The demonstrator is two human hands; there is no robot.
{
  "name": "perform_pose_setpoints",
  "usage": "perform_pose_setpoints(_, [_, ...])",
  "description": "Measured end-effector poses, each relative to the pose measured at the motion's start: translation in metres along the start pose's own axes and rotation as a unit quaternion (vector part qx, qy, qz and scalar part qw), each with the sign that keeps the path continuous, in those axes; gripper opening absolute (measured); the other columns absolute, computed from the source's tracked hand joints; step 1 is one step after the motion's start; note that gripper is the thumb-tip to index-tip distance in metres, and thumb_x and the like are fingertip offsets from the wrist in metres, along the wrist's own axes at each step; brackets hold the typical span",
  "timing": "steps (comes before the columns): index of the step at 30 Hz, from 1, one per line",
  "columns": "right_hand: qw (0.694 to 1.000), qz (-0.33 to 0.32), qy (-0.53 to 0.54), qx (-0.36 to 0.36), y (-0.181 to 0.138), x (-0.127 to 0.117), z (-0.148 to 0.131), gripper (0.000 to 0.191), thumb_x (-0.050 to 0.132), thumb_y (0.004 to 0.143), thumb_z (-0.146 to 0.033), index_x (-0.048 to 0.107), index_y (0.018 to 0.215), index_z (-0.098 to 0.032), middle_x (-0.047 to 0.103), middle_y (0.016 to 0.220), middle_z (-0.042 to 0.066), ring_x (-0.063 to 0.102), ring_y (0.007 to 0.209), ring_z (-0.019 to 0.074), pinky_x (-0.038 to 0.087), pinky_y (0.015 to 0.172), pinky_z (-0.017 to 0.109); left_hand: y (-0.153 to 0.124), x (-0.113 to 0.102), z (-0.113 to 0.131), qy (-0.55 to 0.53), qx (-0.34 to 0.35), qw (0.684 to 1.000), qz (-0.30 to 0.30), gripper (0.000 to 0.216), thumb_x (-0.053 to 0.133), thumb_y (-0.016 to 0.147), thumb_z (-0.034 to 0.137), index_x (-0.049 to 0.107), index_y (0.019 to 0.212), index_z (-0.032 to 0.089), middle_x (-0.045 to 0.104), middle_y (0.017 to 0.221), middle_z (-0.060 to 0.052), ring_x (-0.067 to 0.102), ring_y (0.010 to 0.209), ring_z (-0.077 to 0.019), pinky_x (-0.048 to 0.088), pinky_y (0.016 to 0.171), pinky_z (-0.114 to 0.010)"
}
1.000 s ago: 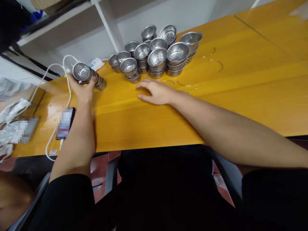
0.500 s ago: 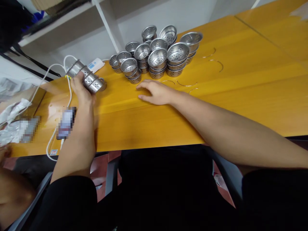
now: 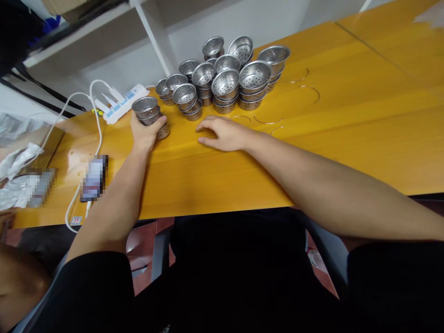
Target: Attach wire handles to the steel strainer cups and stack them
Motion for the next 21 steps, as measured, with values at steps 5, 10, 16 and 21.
perform_pose_setpoints(5, [1.000,0.003,0.009,-0.003,0.001,0.001,0.001,0.047,0.085,0.114,-0.061,0.093,0.148,-0.030,0.091,0.159,0.016,0.086,0.149,0.0464,0.066,0.139,0.076,-0.001,-0.004,0.011,0.025,0.013,0.999,0.020,0.119,0.122,0.045,0.092,0.076,0.133,0.029,0.090,0.140,-0.010,0.087,0.137,-0.0375,0.065,0.143,-0.064])
perform_pose_setpoints(10, [1.000,0.002,0.015,-0.005,0.001,0.001,-0.001,0.048,0.085,0.112,-0.065,0.093,0.146,-0.032,0.092,0.156,0.016,0.086,0.147,0.0471,0.066,0.138,0.079,-0.005,-0.001,0.018,0.030,0.017,0.999,0.009,0.119,0.115,0.050,0.102,0.072,0.136,0.032,0.084,0.146,-0.011,0.080,0.149,-0.0396,0.058,0.146,-0.065])
perform_pose_setpoints(16, [1.000,-0.001,0.012,-0.002,0.000,0.000,-0.001,0.048,0.085,0.113,-0.066,0.094,0.146,-0.032,0.092,0.156,0.015,0.087,0.147,0.0462,0.066,0.139,0.076,-0.005,-0.003,0.031,0.051,0.057,0.997,0.000,0.116,0.097,0.069,0.118,0.072,0.142,0.032,0.087,0.151,-0.010,0.079,0.155,-0.0356,0.056,0.144,-0.061])
perform_pose_setpoints(21, [1.000,0.000,0.014,-0.009,0.001,0.001,-0.001,0.049,0.083,0.113,-0.064,0.093,0.145,-0.028,0.091,0.156,0.020,0.087,0.146,0.0494,0.066,0.136,0.080,-0.007,-0.011,0.063,0.045,0.124,0.990,0.043,0.121,0.095,0.062,0.122,0.068,0.141,0.035,0.083,0.148,-0.010,0.081,0.142,-0.0384,0.057,0.145,-0.065])
Point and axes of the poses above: each hand's wrist, its own y-axis towards the middle knuckle, its own x-axis out of the palm, z = x × y, the point moved 8 cm from there along y, towards the middle knuckle
